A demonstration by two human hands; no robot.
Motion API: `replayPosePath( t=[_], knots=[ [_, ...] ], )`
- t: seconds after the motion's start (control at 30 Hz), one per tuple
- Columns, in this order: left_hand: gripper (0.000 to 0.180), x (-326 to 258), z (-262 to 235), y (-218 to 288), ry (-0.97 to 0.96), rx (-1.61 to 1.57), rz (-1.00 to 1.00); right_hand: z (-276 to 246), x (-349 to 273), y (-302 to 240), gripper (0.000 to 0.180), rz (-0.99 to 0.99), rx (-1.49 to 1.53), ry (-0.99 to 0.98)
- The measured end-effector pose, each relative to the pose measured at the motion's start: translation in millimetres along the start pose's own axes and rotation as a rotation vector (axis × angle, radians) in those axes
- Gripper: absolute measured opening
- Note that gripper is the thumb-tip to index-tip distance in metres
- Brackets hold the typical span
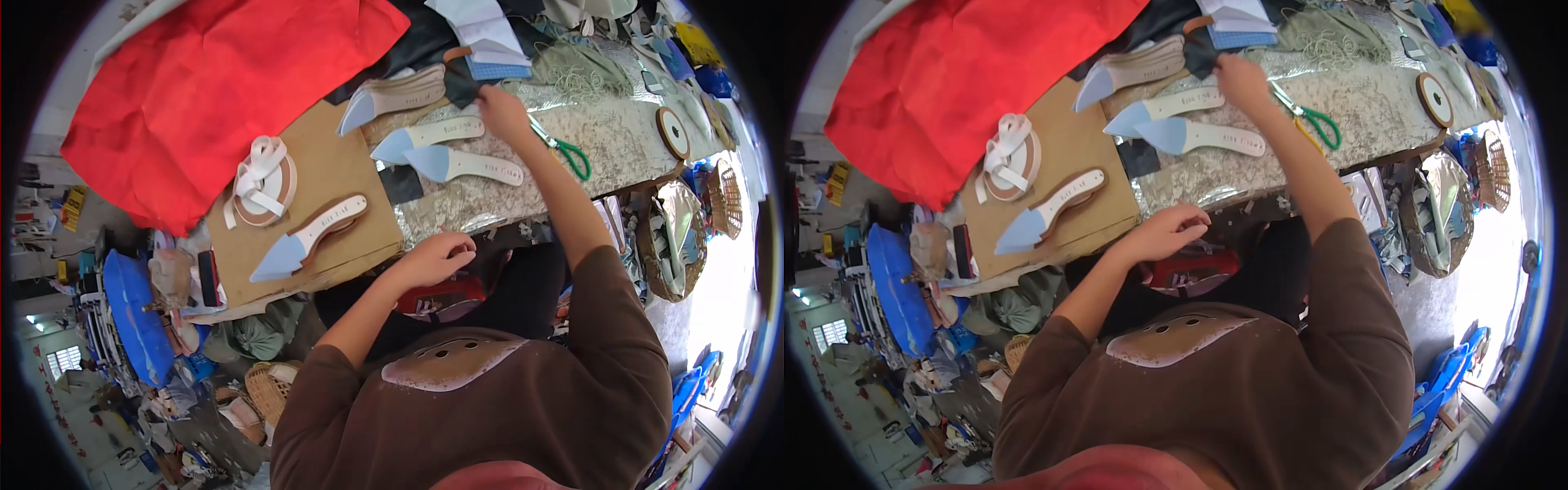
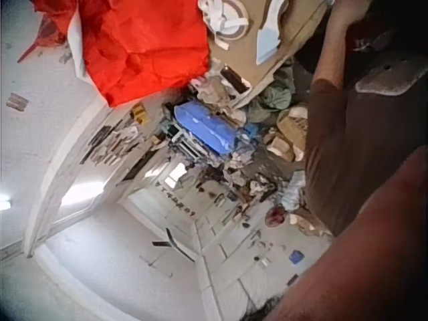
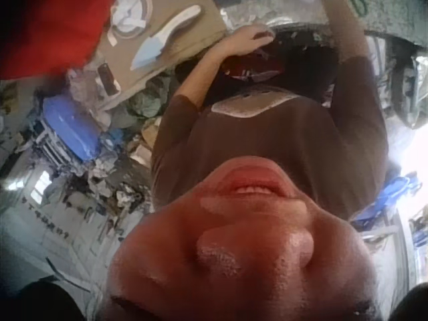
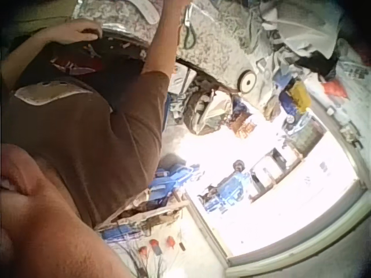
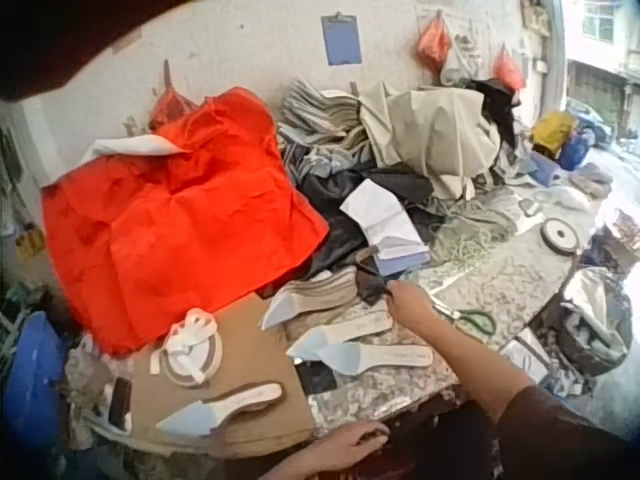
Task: Applying leather trim or edging to shoe soles or heel components using scissors.
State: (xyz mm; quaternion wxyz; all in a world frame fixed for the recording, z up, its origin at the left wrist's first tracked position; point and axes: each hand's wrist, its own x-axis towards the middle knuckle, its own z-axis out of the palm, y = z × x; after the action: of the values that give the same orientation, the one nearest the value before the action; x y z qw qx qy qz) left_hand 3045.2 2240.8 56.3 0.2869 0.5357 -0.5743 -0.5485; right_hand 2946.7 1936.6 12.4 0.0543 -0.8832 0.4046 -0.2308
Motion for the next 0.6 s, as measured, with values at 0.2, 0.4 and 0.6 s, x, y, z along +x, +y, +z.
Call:
replayPosePath(
  t=[0.2, 0.4, 0.6],
  knots=[
    [0.044, -8, -4, 15, 0.151, -0.953, 0.043, -124, -118, -82, 0.020, 0.246, 1.009, -0.458],
    [0.038, -39, 16, 10, 0.181, -0.980, 0.048, -141, -250, -147, 0.027, 0.296, 1.039, -0.858],
    [0.026, -78, 70, -10, 0.230, -0.181, 0.245, -119, -269, -152, 0.048, 0.711, 1.650, -0.531]
  ],
)
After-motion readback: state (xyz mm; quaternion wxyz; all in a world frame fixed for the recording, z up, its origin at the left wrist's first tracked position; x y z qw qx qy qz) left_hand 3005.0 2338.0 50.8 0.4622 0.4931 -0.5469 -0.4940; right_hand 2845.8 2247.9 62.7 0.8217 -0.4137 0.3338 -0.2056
